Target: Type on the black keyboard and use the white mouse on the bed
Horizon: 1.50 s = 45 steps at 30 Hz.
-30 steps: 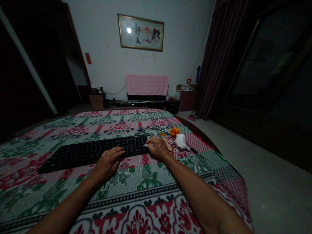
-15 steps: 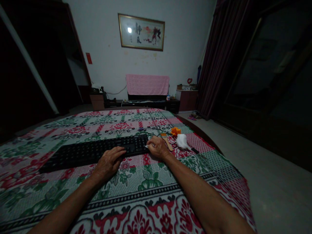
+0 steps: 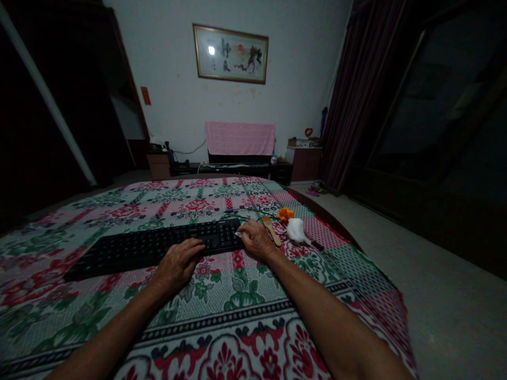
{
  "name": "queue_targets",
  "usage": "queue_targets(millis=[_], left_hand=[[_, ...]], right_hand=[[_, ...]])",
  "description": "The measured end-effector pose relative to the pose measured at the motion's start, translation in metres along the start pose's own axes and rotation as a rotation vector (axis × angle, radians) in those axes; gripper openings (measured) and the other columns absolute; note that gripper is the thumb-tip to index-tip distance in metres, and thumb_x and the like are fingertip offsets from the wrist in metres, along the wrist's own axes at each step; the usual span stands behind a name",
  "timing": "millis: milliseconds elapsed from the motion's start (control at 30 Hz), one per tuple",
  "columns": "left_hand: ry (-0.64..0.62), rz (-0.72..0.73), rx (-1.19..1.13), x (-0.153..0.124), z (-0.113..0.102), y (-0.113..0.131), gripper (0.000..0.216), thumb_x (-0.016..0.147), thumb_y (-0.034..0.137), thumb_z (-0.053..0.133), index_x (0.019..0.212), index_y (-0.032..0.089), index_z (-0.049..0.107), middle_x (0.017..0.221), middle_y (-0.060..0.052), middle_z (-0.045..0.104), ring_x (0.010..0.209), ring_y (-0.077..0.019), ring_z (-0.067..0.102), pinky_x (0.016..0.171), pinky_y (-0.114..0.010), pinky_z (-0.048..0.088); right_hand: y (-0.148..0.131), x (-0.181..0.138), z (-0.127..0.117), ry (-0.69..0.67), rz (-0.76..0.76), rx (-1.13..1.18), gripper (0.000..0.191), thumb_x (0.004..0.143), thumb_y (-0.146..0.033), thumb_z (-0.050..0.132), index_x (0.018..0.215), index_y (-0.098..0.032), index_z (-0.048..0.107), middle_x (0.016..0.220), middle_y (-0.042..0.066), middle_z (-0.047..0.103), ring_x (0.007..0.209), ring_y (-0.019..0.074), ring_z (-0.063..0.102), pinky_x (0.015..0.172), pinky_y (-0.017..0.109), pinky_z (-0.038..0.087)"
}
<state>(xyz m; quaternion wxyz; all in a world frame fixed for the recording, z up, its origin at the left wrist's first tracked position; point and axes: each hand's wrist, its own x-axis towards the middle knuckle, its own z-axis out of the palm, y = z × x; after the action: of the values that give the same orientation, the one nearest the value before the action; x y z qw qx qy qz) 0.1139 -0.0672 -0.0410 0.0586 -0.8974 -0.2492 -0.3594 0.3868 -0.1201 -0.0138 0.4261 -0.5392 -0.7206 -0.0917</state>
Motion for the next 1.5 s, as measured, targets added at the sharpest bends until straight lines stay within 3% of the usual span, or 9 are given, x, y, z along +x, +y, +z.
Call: queue_targets(millis=[467, 867, 1033, 1267, 1367, 1500], left_hand=[[-0.008, -0.003, -0.001, 0.001, -0.001, 0.001, 0.030, 0.085, 0.015, 0.048, 0.112, 0.021, 0.061, 0.119, -0.008, 0.064, 0.113, -0.0229, 0.056, 0.091, -0.042, 0.045], [-0.010, -0.002, 0.003, 0.001, 0.000, 0.001, 0.031, 0.085, 0.015, 0.049, 0.113, 0.021, 0.061, 0.121, -0.009, 0.063, 0.115, -0.0225, 0.055, 0.091, -0.041, 0.045], [0.022, 0.015, 0.006, 0.002, -0.001, 0.002, 0.029, 0.086, 0.016, 0.049, 0.111, 0.020, 0.062, 0.118, -0.009, 0.065, 0.112, -0.0223, 0.057, 0.090, -0.040, 0.046], [0.013, 0.008, 0.007, 0.002, -0.002, 0.003, 0.030, 0.085, 0.014, 0.049, 0.111, 0.020, 0.061, 0.119, -0.009, 0.064, 0.113, -0.0222, 0.056, 0.090, -0.041, 0.046], [0.011, 0.009, 0.010, 0.002, -0.002, 0.004, 0.030, 0.084, 0.013, 0.050, 0.111, 0.020, 0.061, 0.118, -0.009, 0.065, 0.112, -0.0222, 0.057, 0.089, -0.041, 0.046], [0.011, 0.012, 0.020, 0.003, -0.002, 0.004, 0.028, 0.085, 0.014, 0.049, 0.110, 0.019, 0.062, 0.117, -0.009, 0.065, 0.112, -0.0225, 0.057, 0.090, -0.041, 0.046]], right_hand=[[0.016, 0.003, -0.007, -0.183, -0.050, -0.044, 0.030, 0.075, -0.005, 0.047, 0.091, -0.019, 0.068, 0.083, 0.004, 0.061, 0.079, 0.0155, 0.057, 0.074, 0.027, 0.044], [-0.001, 0.013, -0.015, -0.243, -0.200, -0.201, 0.017, 0.080, -0.007, 0.054, 0.082, -0.019, 0.066, 0.093, 0.007, 0.061, 0.085, 0.0180, 0.052, 0.078, 0.030, 0.040], [-0.006, 0.012, -0.011, -0.244, -0.122, -0.172, 0.027, 0.081, -0.003, 0.048, 0.100, -0.016, 0.063, 0.099, 0.008, 0.063, 0.092, 0.0183, 0.055, 0.084, 0.031, 0.042], [-0.005, 0.013, -0.015, -0.347, -0.021, -0.148, 0.025, 0.082, -0.008, 0.049, 0.098, -0.017, 0.066, 0.102, 0.007, 0.064, 0.095, 0.0165, 0.058, 0.085, 0.027, 0.043], [-0.008, 0.013, -0.016, -0.327, 0.031, -0.145, 0.021, 0.085, -0.019, 0.052, 0.101, -0.018, 0.067, 0.106, 0.008, 0.062, 0.096, 0.0164, 0.057, 0.086, 0.028, 0.042], [-0.013, 0.013, -0.011, -0.305, 0.159, -0.154, 0.021, 0.086, -0.027, 0.053, 0.099, -0.019, 0.068, 0.094, 0.006, 0.063, 0.086, 0.0153, 0.058, 0.080, 0.027, 0.042]])
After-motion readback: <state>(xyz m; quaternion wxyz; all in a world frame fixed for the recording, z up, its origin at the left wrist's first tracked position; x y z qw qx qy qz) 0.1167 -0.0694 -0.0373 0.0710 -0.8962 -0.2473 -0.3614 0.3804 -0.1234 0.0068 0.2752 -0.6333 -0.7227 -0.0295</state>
